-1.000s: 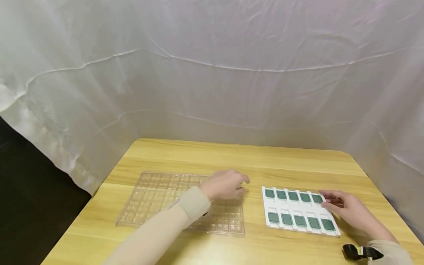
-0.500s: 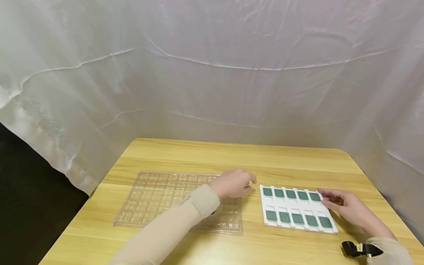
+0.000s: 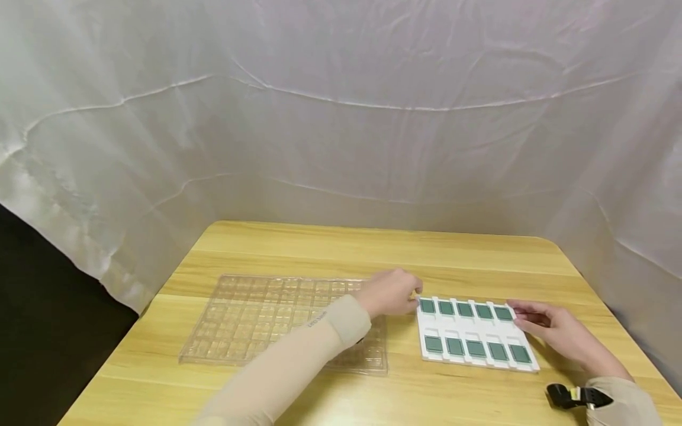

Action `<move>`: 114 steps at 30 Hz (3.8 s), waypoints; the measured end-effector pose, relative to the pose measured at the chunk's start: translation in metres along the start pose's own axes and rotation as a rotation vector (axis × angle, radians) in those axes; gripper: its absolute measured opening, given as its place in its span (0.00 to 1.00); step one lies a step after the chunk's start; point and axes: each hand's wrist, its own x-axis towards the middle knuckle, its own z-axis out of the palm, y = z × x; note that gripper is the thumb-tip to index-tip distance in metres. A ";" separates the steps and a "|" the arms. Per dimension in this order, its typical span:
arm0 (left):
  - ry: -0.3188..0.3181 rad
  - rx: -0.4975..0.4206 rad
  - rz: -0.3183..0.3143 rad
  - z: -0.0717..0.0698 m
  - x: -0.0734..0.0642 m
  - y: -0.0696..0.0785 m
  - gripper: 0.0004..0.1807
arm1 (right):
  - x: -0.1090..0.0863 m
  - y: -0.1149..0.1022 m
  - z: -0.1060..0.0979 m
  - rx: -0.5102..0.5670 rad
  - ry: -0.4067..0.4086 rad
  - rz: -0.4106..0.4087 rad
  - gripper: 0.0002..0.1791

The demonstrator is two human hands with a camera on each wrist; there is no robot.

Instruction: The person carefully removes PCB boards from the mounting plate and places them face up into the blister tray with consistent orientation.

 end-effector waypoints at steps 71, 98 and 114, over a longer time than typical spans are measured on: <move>0.013 0.023 -0.069 0.019 0.029 0.011 0.21 | 0.001 0.004 0.002 0.053 -0.001 0.037 0.29; 0.068 -0.087 -0.086 -0.009 0.012 -0.028 0.09 | 0.002 0.004 0.002 0.062 -0.001 0.025 0.29; 0.089 -0.075 -0.165 -0.023 -0.010 -0.066 0.08 | 0.001 0.008 0.002 0.077 0.000 0.007 0.29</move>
